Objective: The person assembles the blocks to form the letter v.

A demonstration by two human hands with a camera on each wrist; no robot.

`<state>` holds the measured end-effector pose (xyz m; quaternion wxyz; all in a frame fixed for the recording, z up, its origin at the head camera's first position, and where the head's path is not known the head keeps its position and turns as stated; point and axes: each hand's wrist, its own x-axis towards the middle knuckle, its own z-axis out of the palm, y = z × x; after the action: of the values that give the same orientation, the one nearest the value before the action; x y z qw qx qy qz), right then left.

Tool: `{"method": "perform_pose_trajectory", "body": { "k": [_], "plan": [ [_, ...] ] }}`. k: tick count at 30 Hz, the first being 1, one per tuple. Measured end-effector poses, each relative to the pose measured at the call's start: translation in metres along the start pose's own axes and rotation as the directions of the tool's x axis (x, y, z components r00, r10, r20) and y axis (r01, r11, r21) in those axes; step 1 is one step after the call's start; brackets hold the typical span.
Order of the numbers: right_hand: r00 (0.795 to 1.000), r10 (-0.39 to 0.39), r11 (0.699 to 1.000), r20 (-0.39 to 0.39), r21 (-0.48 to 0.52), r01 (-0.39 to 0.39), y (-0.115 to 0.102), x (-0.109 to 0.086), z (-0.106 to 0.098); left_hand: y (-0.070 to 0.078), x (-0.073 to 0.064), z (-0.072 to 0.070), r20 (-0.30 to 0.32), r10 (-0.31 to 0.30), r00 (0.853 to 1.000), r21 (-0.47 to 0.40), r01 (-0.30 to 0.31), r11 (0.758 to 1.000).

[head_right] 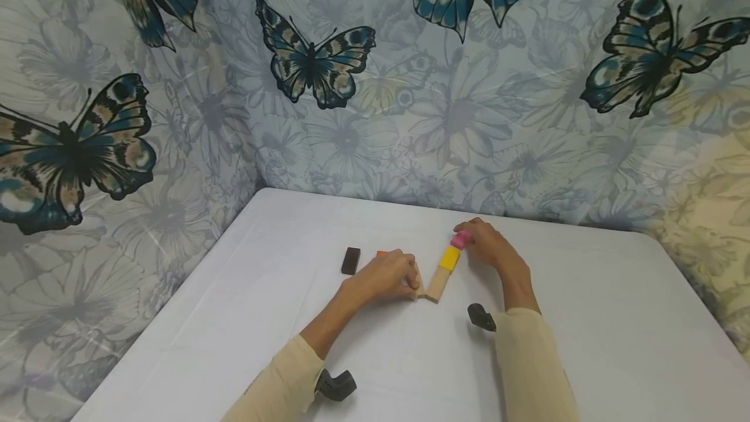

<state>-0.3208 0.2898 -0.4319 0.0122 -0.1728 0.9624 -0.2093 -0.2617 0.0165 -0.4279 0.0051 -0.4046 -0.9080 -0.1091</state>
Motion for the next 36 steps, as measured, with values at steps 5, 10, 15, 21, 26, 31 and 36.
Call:
{"method": "perform_pose_trajectory", "body": {
  "k": [5,10,15,21,26,31,36],
  "plan": [
    [0.999,-0.046,0.999,-0.008,-0.012,0.046,0.0016,0.0001,0.0022,0.0003,-0.0004,0.0007,-0.001,-0.002,1.0,-0.006,0.002,1.0],
    [0.998,-0.056,0.998,-0.003,-0.011,0.056,-0.0007,-0.0013,0.0018,0.0003,-0.0006,0.0002,0.001,-0.004,1.0,-0.01,0.004,1.0],
    [0.998,-0.06,0.998,-0.003,-0.019,0.06,-0.0023,-0.0027,0.0026,-0.0003,-0.0003,0.0007,0.002,-0.003,1.0,-0.014,0.003,1.0],
    [0.995,-0.099,0.995,-0.019,-0.023,0.098,-0.0029,-0.0031,0.0021,-0.0014,0.0008,0.0016,-0.002,-0.002,1.0,-0.019,0.002,1.0],
    [0.994,-0.11,0.993,-0.009,-0.033,0.11,-0.0026,-0.0028,0.0017,-0.0016,0.0008,0.0014,-0.008,0.007,1.0,-0.016,-0.007,1.0],
    [0.993,-0.117,0.993,-0.011,-0.033,0.117,-0.0033,-0.003,0.0014,-0.0017,0.0011,0.0022,-0.006,0.003,1.0,-0.017,-0.003,1.0],
    [0.992,-0.129,0.991,-0.012,-0.028,0.129,-0.0038,-0.0044,0.0012,-0.0016,0.0007,0.002,0.0,0.0,1.0,-0.012,0.0,1.0]
  ]
}}
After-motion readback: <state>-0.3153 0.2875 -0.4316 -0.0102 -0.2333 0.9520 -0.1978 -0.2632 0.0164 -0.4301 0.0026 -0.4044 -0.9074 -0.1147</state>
